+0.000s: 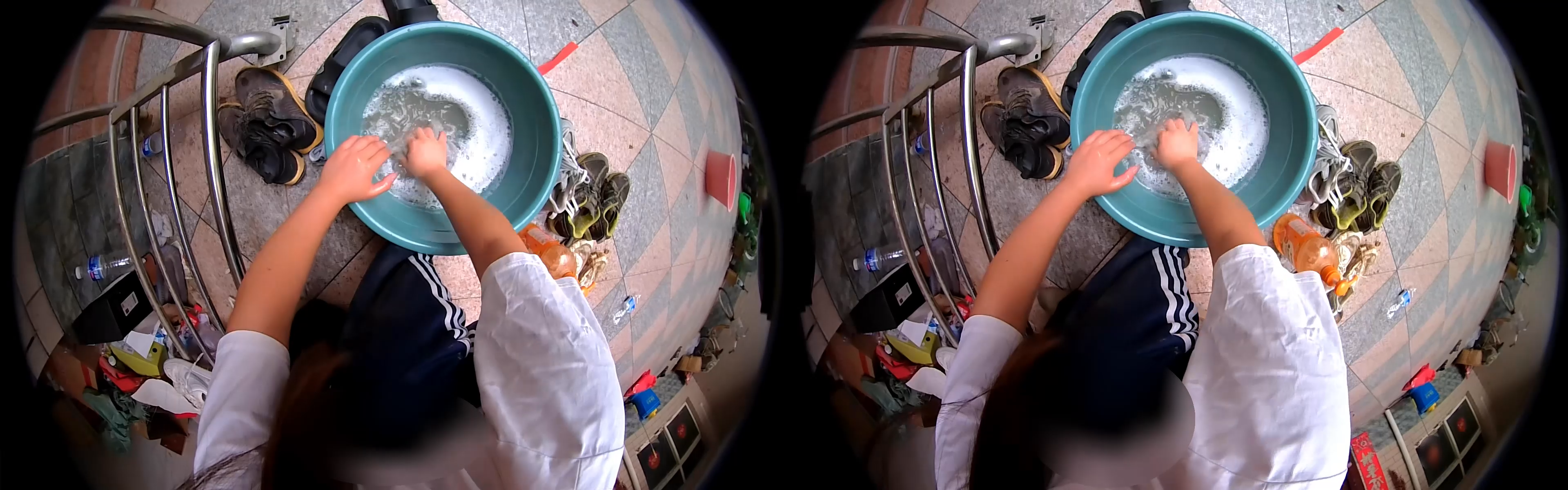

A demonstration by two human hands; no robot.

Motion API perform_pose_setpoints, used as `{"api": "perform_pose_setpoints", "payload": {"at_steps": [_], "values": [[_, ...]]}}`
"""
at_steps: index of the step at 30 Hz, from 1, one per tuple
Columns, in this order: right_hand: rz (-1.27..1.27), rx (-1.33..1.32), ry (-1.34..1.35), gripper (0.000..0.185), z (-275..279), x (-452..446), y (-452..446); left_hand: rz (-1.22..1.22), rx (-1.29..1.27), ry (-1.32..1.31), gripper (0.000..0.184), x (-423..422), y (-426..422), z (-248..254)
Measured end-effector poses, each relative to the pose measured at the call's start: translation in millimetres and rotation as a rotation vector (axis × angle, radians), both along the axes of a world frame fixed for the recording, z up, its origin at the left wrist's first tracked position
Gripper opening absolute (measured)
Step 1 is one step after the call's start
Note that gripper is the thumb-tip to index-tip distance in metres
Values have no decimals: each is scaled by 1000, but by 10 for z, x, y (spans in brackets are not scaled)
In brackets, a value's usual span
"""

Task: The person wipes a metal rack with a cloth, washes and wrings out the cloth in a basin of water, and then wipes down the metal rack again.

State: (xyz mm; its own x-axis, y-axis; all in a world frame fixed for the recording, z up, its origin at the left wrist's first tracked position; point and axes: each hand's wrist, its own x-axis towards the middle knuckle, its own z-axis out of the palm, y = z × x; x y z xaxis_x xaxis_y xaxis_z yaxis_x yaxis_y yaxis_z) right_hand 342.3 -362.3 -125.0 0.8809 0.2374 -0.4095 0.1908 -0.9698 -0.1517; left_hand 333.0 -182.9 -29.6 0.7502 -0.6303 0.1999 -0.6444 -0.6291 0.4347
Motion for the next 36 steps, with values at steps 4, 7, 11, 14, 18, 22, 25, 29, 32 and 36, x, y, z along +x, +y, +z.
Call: {"api": "perform_pose_setpoints", "payload": {"at_steps": [4, 7, 11, 14, 18, 22, 25, 29, 32, 36], "values": [[-271, 334, -69, 32, -136, 338, -52, -6, 6, 14, 35, -12, 5, 2], [-695, 978, -162, 41, -167, 437, -206, 1, -7, 14, 35, 23, 28, -5], [-470, 1052, -136, 67, 246, 217, -492, 5, -8, 41, 35, -5, 26, 43], [-37, 490, -153, 76, 260, 19, -602, 4, -27, 26, 35, -5, 22, 20], [28, 163, 117, 80, 245, -218, -339, 4, -34, 21, 35, 9, 26, 20], [-55, 45, 2, 58, 21, -91, -126, 10, -16, 58, 35, -4, 19, 66], [-40, 73, -255, 33, -102, 154, -78, 27, -25, 67, 35, -2, 17, 42], [-374, 317, -299, 29, -183, 347, -145, 28, -10, 28, 33, 13, 13, 49], [-690, 947, -370, 24, -109, 271, -185, 27, -24, 16, 36, 11, 26, -6], [-1150, 1477, -313, 24, 65, 169, -101, 41, 0, 47, 45, -21, 35, 35]]}}
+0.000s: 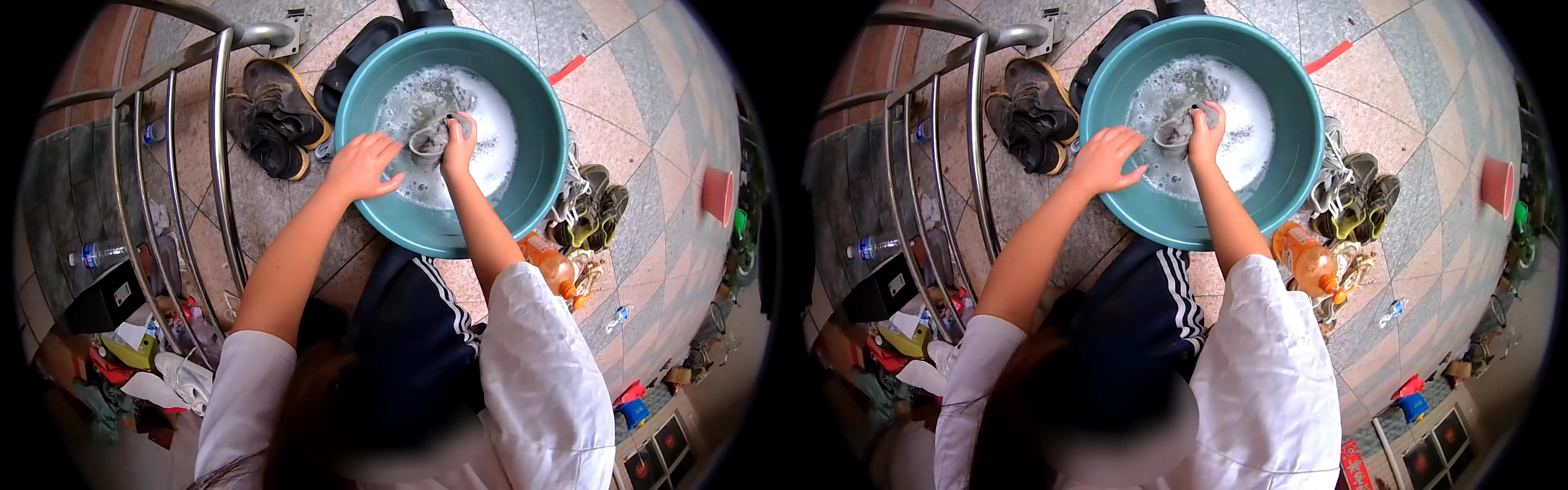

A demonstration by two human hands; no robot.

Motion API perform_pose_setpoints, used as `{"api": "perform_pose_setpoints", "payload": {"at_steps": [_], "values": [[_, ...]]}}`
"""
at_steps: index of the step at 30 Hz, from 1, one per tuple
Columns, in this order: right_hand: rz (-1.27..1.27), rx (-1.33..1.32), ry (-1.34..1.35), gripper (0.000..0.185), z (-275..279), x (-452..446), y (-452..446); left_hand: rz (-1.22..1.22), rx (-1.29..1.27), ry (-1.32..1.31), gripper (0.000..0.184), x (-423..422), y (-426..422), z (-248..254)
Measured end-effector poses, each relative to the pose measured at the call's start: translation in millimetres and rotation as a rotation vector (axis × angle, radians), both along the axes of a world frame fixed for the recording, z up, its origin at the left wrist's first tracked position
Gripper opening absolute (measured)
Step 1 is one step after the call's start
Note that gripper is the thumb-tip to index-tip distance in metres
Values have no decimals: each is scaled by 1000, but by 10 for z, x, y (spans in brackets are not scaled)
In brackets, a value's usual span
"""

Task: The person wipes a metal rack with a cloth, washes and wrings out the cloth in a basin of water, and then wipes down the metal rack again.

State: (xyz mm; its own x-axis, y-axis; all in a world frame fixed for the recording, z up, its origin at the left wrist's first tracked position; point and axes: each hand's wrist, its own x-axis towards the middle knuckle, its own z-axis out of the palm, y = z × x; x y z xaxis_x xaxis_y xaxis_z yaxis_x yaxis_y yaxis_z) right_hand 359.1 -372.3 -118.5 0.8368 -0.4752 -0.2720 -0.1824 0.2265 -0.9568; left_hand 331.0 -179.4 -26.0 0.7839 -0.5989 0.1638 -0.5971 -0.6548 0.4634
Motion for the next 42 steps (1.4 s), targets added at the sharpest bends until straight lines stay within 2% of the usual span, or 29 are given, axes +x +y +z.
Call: {"api": "perform_pose_setpoints", "payload": {"at_steps": [3, 6, 7, 8, 11, 12, 14, 17, 21, 28, 29, 32, 33, 34, 36, 37, 40, 42], "values": [[-58, 610, 13, 32, 237, -14, -89, -8, 20, -17, 51, 46, -47, 27], [-10, 983, 75, 42, 436, -43, -280, -15, 56, -47, 61, 41, -44, 31], [-44, 1027, 53, 49, 423, -53, -312, -17, 62, -40, 63, 34, -51, 58], [-69, 1053, 76, 51, 409, -79, -328, -17, 64, -31, 66, 25, -81, 71], [-103, 1076, 158, 55, 625, -168, -233, 125, -166, -11, 68, -37, -337, 64], [-75, 1077, 150, 43, 742, -195, -143, 116, -171, -13, 67, -61, -498, 101], [-36, 1096, 146, 42, 865, -260, 44, 102, -179, -24, 66, -100, -889, 208], [-20, 1104, 145, 40, 869, -371, 248, 178, 119, -105, 66, -52, -1249, 185], [-7, 1087, 143, 39, 764, -339, 315, 270, 189, -112, 64, 58, -1196, 117], [57, 956, 155, 36, 605, -316, 124, 468, 39, 96, 56, 170, -1106, 45], [75, 905, 160, 35, 570, -328, 76, 483, 29, 46, 46, 144, -1113, 27], [124, 900, 117, 34, 452, -329, -22, 472, -175, 132, 37, 38, -1101, 84], [153, 1036, 52, 32, 480, -301, -79, 438, -196, -91, 36, 8, -1117, 107], [184, 1172, -14, 31, 507, -290, -104, 435, -220, -126, 38, -22, -1126, 132], [16, 1137, 84, 38, 605, -304, -51, 427, -267, -201, 42, -49, -1130, 208], [0, 1134, 94, 38, 634, -295, -34, 426, -267, -227, 49, -47, -1126, 259], [-23, 1136, 108, 37, 675, -298, 30, 569, -382, -152, 56, -57, -1219, 373], [-28, 1135, 116, 37, 689, -303, 38, 463, -331, -172, 57, -75, -1218, 296]]}}
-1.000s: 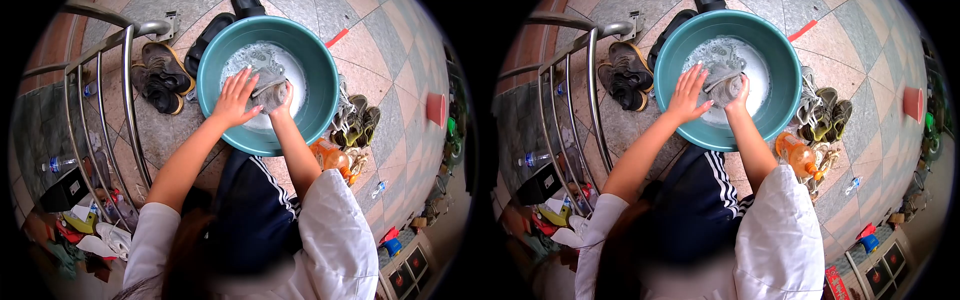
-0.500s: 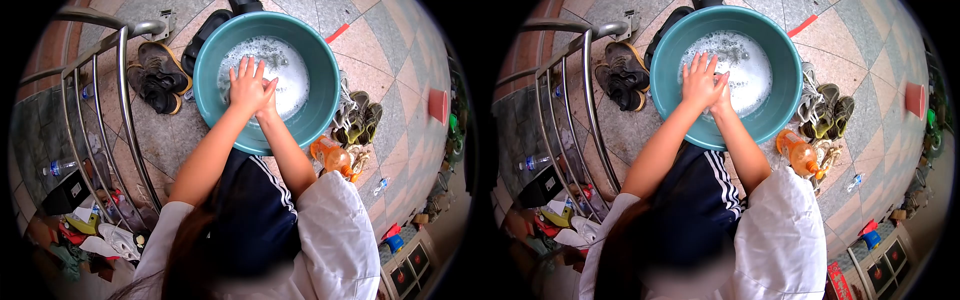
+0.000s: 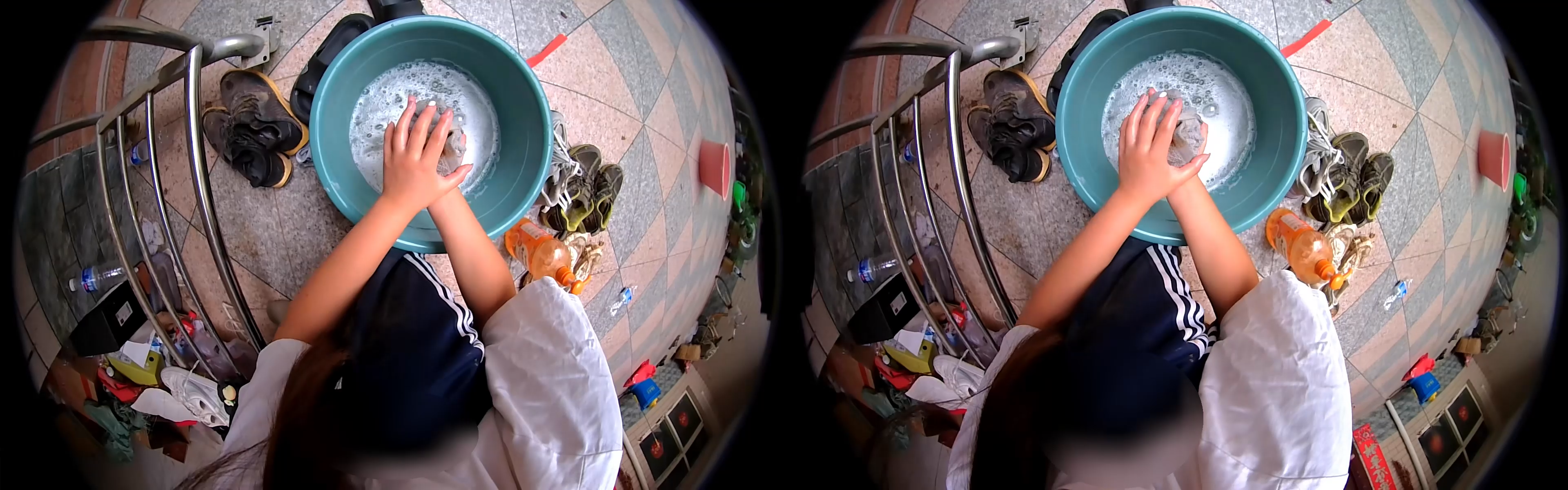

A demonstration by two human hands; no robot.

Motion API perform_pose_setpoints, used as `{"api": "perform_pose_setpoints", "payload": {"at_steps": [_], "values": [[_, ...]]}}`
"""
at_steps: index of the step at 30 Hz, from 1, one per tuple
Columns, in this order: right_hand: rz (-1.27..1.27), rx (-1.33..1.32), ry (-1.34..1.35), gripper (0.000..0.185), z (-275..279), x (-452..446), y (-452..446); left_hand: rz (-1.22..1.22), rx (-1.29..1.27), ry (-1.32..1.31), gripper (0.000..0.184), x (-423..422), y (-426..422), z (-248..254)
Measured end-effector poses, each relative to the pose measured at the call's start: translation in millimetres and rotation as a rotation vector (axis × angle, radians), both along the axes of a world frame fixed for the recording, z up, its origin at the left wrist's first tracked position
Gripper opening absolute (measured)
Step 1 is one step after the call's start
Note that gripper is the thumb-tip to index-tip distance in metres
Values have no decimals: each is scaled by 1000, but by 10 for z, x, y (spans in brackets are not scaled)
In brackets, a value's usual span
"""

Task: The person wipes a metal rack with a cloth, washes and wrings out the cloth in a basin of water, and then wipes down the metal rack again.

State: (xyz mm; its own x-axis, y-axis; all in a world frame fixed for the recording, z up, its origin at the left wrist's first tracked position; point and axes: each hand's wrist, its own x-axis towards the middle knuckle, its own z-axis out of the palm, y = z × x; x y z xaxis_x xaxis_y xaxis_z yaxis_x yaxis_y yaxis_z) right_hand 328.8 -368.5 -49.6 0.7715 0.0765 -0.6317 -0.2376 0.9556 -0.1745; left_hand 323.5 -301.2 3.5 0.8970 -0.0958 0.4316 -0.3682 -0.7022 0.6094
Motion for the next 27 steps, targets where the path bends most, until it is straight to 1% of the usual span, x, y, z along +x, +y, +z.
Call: {"api": "perform_pose_setpoints", "payload": {"at_steps": [2, 3, 6, 7, 10, 11, 15, 20, 22, 23, 26, 27], "values": [[-3, -3, 3, 37, 4, 0, 1, -96, 105, -1, 56, -35, 34, -37], [-3, -1, 4, 37, 11, 1, 12, -102, 122, -37, 53, -36, 53, -69], [-12, -2, 11, 37, 30, -15, 41, -229, 179, -72, 50, -42, 99, -102], [-11, 0, 9, 37, 39, -11, 37, -216, 175, -120, 30, -33, 84, -67], [-9, 8, 13, 36, 57, -16, 37, -216, 151, -108, 28, 40, 44, 4], [-13, 9, 9, 36, 58, 1, 33, -221, 95, -157, 23, 90, 40, 21], [-16, 4, 11, 36, 91, 12, 41, -254, 100, -123, 19, 107, 50, -12], [-19, 4, 16, 36, 90, 10, 70, -226, 116, -93, 16, 61, 62, -66], [-22, 0, 16, 35, 100, 25, 50, -223, 157, -61, 19, 80, 82, -37], [-21, -4, 14, 35, 103, 32, 35, -221, 177, -43, 20, 87, 82, -25], [-19, -5, 12, 35, 113, 44, -26, -197, 53, -24, 29, 104, 57, 162], [-24, -11, 14, 35, 118, 43, -34, -217, 81, 14, 38, 100, 63, 174]]}}
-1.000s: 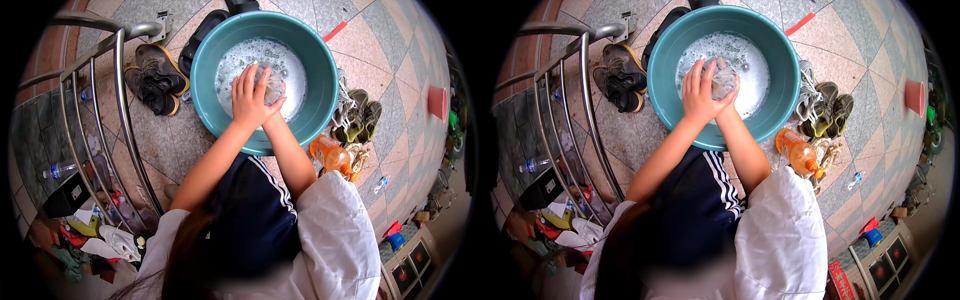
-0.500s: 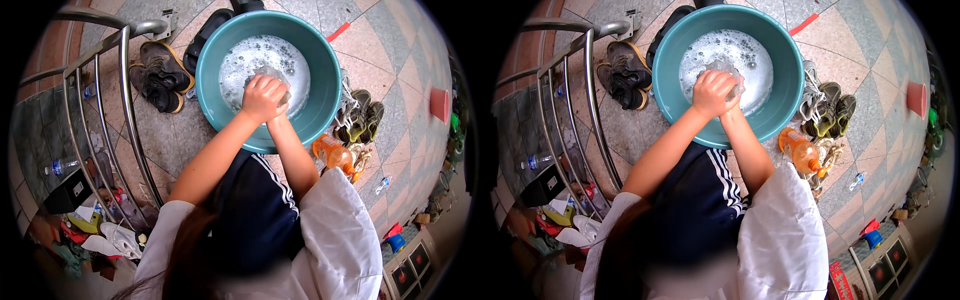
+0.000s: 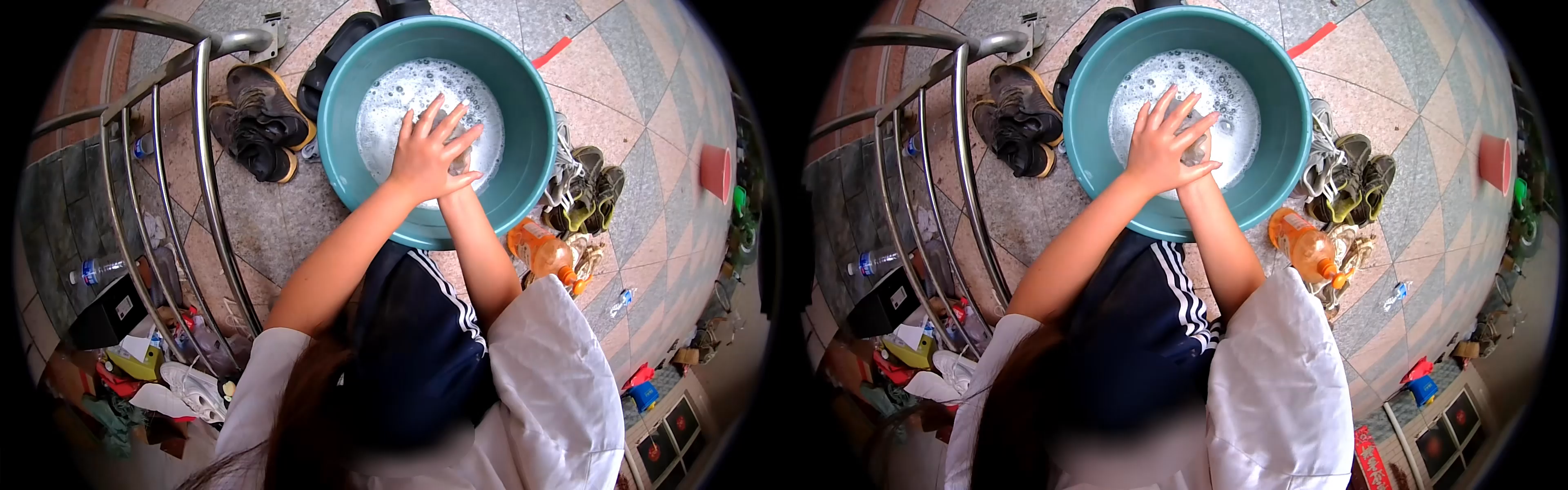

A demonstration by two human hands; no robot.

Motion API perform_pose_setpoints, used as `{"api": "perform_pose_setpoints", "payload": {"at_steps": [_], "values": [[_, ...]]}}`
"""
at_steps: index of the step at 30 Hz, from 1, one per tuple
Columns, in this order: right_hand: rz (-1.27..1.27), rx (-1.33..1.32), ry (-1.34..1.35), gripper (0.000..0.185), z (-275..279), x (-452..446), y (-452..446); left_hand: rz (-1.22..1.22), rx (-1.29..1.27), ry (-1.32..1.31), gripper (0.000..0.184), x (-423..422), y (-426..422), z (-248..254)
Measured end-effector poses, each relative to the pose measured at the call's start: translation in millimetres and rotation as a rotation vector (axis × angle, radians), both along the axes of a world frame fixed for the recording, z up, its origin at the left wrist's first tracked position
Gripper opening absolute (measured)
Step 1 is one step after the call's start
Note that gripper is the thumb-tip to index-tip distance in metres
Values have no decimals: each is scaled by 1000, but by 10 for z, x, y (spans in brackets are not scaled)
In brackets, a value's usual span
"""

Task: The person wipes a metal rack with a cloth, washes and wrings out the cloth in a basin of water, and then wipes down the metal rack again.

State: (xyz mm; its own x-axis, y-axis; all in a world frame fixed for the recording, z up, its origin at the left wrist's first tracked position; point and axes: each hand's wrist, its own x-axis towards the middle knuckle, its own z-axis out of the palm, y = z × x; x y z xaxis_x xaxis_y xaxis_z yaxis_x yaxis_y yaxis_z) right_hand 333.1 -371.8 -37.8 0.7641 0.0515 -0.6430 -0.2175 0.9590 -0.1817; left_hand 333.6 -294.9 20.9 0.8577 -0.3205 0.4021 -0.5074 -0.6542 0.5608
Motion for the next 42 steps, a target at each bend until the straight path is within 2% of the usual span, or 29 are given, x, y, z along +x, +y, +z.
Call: {"api": "perform_pose_setpoints", "payload": {"at_steps": [7, 11, 18, 22, 25, 26, 27, 28, 30, 31, 34, 35, 37, 39, 41, 42], "values": [[-14, 5, 5, 35, 44, 43, -95, -101, -5, -47, 28, -23, -127, -214], [-16, 0, 6, 35, 62, 64, -108, 19, -113, -149, 18, 2, -285, -168], [-20, 6, 38, 34, 82, 105, -72, 78, -173, -33, 11, 54, -219, -149], [-55, -8, 162, 34, 140, 86, -28, 156, -237, 63, 15, 90, -174, -164], [151, 75, 61, 37, 329, -19, 38, 256, -291, 158, 17, 89, 24, -208], [262, 107, -22, 45, 406, -56, 58, 277, -342, 286, 18, 66, 149, -188], [373, 144, -90, 56, 479, -102, 43, 265, -382, 283, 18, 33, 248, -157], [433, 147, -12, 59, 550, -125, 87, 247, -421, 285, 19, -26, 335, -115], [553, 5, -35, 59, 617, -211, 186, 123, -447, 342, 23, -203, 513, 59], [611, -63, -72, 60, 702, -252, 223, 12, -352, 378, 35, -293, 628, 157], [679, -107, -103, 50, 721, -295, 280, -26, -265, 405, 66, -655, 1076, 481], [704, -110, -122, 48, 743, -302, 301, 25, -254, 381, 66, -807, 1266, 589], [776, -126, -48, 42, 999, -254, 450, 149, -42, 475, 61, -1200, 1754, 1112], [868, -198, -159, 35, 1170, -156, 644, 229, 178, 441, 54, -1596, 2384, 1434], [909, -339, -278, 30, 1391, -85, 937, 417, 201, 500, 44, -2088, 3050, 1752], [1007, -403, -340, 27, 1617, -87, 1116, 559, 213, 480, 41, -2387, 3406, 1775]]}}
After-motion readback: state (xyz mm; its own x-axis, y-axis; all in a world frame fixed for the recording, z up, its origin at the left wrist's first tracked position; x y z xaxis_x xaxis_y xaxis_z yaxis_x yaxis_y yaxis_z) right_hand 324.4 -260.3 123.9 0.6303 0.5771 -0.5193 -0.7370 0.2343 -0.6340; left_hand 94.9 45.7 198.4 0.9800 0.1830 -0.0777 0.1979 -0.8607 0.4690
